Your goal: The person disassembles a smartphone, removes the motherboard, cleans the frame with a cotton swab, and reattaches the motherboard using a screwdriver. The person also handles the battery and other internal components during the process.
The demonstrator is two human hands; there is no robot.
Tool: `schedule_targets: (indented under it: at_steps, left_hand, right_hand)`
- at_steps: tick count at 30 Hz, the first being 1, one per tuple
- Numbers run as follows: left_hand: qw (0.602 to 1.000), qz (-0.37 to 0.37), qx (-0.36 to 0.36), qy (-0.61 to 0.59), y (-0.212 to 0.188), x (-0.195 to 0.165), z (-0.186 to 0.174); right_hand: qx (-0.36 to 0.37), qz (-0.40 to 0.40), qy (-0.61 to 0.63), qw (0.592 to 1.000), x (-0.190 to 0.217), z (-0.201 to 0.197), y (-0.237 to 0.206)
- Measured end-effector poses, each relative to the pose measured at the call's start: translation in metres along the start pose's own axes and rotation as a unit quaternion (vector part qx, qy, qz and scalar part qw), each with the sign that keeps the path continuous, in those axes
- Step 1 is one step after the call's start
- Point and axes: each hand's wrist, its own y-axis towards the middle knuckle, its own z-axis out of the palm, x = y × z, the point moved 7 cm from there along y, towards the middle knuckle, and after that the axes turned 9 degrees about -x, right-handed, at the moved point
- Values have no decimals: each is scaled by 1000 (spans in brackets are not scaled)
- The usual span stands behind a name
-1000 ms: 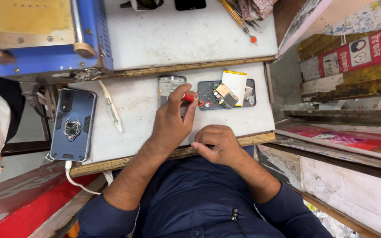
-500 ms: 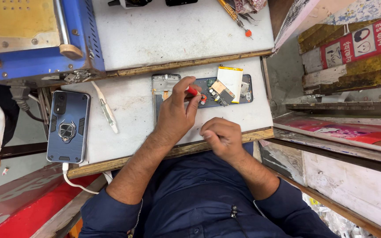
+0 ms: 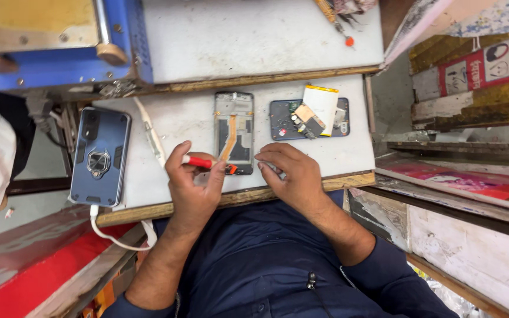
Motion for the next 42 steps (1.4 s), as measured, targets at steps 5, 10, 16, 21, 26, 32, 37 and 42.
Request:
schedule_targets:
  at_steps: [5,10,16,21,26,32,37,42]
  left_hand:
    - [1000,-13,18,15,0,5,13]
    - [998,28,33,47,6,0,21]
    - [997,36,46,59,6,-3,23]
    - [993,70,49,79,6,-8,26]
    - [990,97,53,88,7,-12,26]
    - [988,114,51,95,8,-15,27]
    - [973,175,63,136,3,-23,29]
    - [960,233,54,149,5,-37,29]
  right_hand:
    - [12,-53,-58,997,8,1,2]
    - [7,-64,-64,996,5,1,-1]
    - [12,-57,-63,996,2,2,-2]
    - [18,-54,-72,996,1,2,-2]
    - [20,-67,-72,995,2,4,-2]
    - [22,-71,-73,995,0,5,-3]
    - [30,-69,-79,994,-1,6,-4]
    - [22,-71,-80,994,-1,5,-4]
